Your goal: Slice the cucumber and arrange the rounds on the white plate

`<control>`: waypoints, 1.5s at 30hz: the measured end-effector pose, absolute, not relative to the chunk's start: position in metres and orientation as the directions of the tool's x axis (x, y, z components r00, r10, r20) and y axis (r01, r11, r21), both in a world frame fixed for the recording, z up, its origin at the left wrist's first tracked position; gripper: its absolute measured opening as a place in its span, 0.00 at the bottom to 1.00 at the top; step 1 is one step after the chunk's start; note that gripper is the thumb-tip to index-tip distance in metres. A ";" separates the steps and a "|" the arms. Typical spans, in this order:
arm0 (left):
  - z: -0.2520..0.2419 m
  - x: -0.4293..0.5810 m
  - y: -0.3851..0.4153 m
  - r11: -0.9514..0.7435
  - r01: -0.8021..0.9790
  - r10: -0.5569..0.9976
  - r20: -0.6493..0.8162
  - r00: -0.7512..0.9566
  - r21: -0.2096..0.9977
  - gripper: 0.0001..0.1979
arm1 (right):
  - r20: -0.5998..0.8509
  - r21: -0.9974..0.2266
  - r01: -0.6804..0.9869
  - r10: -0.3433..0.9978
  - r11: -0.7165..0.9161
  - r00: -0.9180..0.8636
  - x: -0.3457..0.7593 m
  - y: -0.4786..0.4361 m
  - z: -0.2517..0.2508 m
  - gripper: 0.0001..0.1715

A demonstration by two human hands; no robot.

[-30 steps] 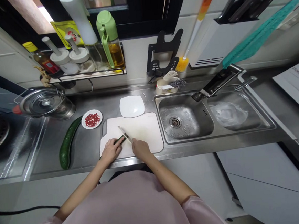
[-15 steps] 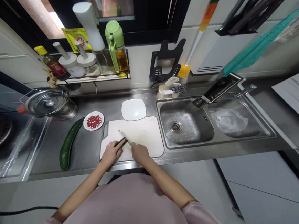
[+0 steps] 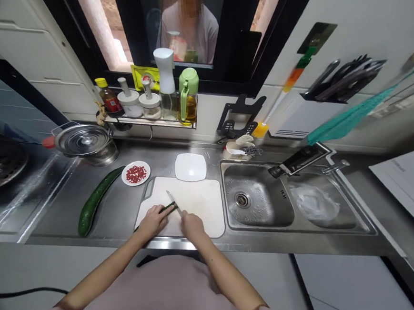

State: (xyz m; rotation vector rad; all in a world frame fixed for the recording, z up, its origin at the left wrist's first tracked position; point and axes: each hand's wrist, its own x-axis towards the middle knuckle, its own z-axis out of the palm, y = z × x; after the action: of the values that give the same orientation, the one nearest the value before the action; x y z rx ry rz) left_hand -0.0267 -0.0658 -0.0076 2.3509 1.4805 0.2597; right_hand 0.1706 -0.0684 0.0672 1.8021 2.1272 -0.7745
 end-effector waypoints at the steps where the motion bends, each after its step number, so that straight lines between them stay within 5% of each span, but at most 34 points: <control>1: -0.007 -0.027 -0.066 -0.391 0.838 0.900 -0.033 0.435 0.382 0.29 | -0.510 -0.230 0.968 0.835 0.096 -0.204 0.170 -0.068 0.067 0.16; 45: -0.007 -0.033 -0.061 -0.394 0.843 0.890 -0.077 0.449 0.365 0.29 | -0.517 -0.233 0.961 0.818 0.148 -0.251 0.164 -0.057 0.048 0.16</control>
State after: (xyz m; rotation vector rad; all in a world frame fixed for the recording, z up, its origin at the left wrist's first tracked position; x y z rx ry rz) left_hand -0.0329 -0.0614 -0.0070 2.3540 1.4727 0.1854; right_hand 0.1644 -0.0574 0.0475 1.7287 2.1601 -0.7654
